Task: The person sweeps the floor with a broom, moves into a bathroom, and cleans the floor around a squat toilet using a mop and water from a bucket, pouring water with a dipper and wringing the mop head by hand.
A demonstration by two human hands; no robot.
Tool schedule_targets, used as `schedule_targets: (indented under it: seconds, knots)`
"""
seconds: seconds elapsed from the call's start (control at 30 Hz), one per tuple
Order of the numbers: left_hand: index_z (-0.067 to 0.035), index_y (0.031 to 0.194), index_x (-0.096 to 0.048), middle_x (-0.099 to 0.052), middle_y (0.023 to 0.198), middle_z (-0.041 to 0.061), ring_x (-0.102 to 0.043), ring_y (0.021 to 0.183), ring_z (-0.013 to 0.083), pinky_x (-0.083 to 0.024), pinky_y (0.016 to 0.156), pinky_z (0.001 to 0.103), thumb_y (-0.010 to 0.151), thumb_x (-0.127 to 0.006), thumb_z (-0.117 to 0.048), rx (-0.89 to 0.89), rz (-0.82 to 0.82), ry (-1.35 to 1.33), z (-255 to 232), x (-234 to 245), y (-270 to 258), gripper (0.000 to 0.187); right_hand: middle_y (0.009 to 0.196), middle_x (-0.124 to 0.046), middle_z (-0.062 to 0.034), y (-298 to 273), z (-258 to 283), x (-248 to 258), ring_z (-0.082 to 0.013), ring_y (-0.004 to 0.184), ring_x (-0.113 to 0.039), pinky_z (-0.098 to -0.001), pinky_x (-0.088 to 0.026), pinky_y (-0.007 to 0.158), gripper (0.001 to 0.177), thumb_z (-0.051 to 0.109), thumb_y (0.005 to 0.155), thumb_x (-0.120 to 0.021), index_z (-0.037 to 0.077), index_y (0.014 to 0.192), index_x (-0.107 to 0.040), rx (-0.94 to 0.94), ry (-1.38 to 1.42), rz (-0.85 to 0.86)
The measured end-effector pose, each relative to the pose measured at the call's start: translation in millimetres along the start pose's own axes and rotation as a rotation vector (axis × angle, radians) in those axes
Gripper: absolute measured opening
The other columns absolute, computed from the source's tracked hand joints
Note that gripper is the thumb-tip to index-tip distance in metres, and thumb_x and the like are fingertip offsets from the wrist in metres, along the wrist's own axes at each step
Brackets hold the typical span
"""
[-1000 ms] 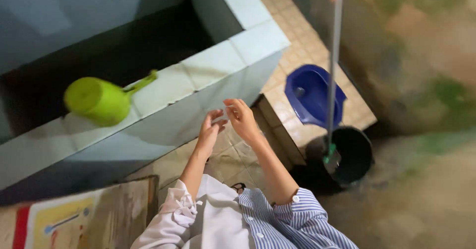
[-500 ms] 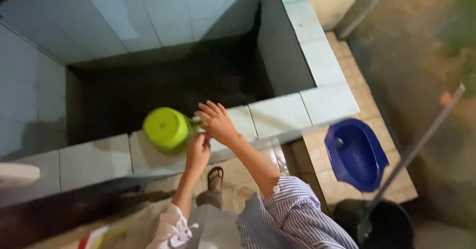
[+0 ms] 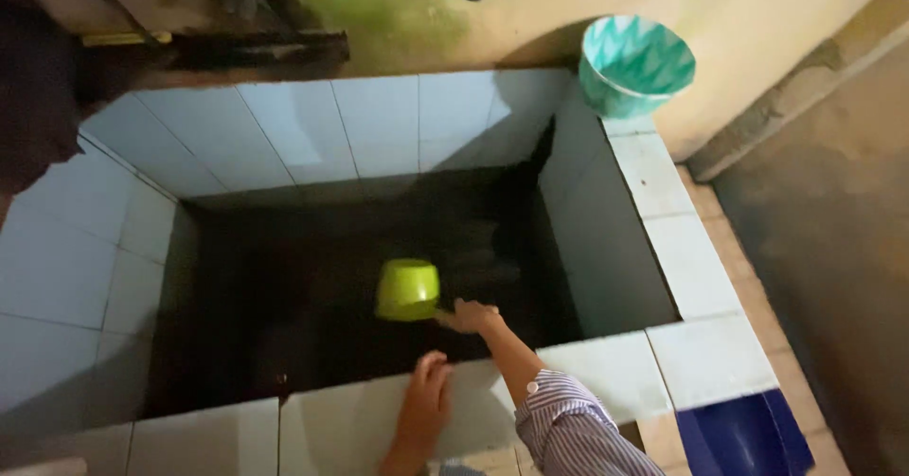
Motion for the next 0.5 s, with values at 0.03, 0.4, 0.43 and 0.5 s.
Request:
schedule_targets:
  seconds: [0.03, 0.4, 0.43, 0.5]
  knots:
    - [0.002, 0.115, -0.062, -0.06, 0.124, 0.02, -0.061, 0.112, 0.0387, -0.051, 0.096, 0.042, 0.093, -0.059, -0.005, 0.066, 0.005, 0.007, 10, -4, -2, 0.024, 0.13, -0.068, -0.0146, 15, -4, -8, -0.0331, 0.123, -0.063, -0.0526, -0.047, 0.101, 0.059, 0.059, 0.102, -0.04, 0.013, 0.127, -0.067, 0.016, -0.074, 0.005]
    - [-0.005, 0.104, -0.065, -0.061, 0.101, 0.023, -0.062, 0.085, 0.033, -0.052, 0.076, 0.041, 0.088, -0.063, -0.009, 0.359, 0.074, -0.27, 123, -74, 7, 0.017, 0.119, -0.071, -0.0085, 63, -43, -36, -0.0252, 0.104, -0.062, -0.0389, -0.053, 0.083, 0.031, 0.02, 0.092, -0.064, 0.014, 0.121, -0.071, -0.128, -0.17, 0.151]
    - [-0.005, 0.104, -0.065, -0.061, 0.102, 0.023, -0.063, 0.085, 0.0326, -0.052, 0.076, 0.041, 0.088, -0.063, -0.01, 0.271, 0.089, -0.199, 122, -78, 11, 0.016, 0.117, -0.071, -0.008, 70, -32, -35, -0.024, 0.1, -0.061, -0.0379, -0.052, 0.081, 0.032, 0.02, 0.092, -0.064, 0.014, 0.123, -0.07, -0.115, -0.139, 0.194]
    - [-0.005, 0.102, -0.065, -0.061, 0.104, 0.022, -0.063, 0.086, 0.0318, -0.053, 0.077, 0.041, 0.088, -0.062, -0.01, 0.257, 0.11, -0.177, 132, -85, 18, 0.015, 0.113, -0.07, -0.0068, 79, -5, -27, -0.0215, 0.093, -0.058, -0.0359, -0.049, 0.076, 0.035, 0.02, 0.092, -0.065, 0.015, 0.126, -0.067, -0.052, -0.052, 0.28]
Point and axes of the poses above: each hand's wrist, its own y-axis towards the middle knuckle, its own x-axis out of the back of the hand, z = x × y, the point moved 9 cm from there along y, towards the middle knuckle
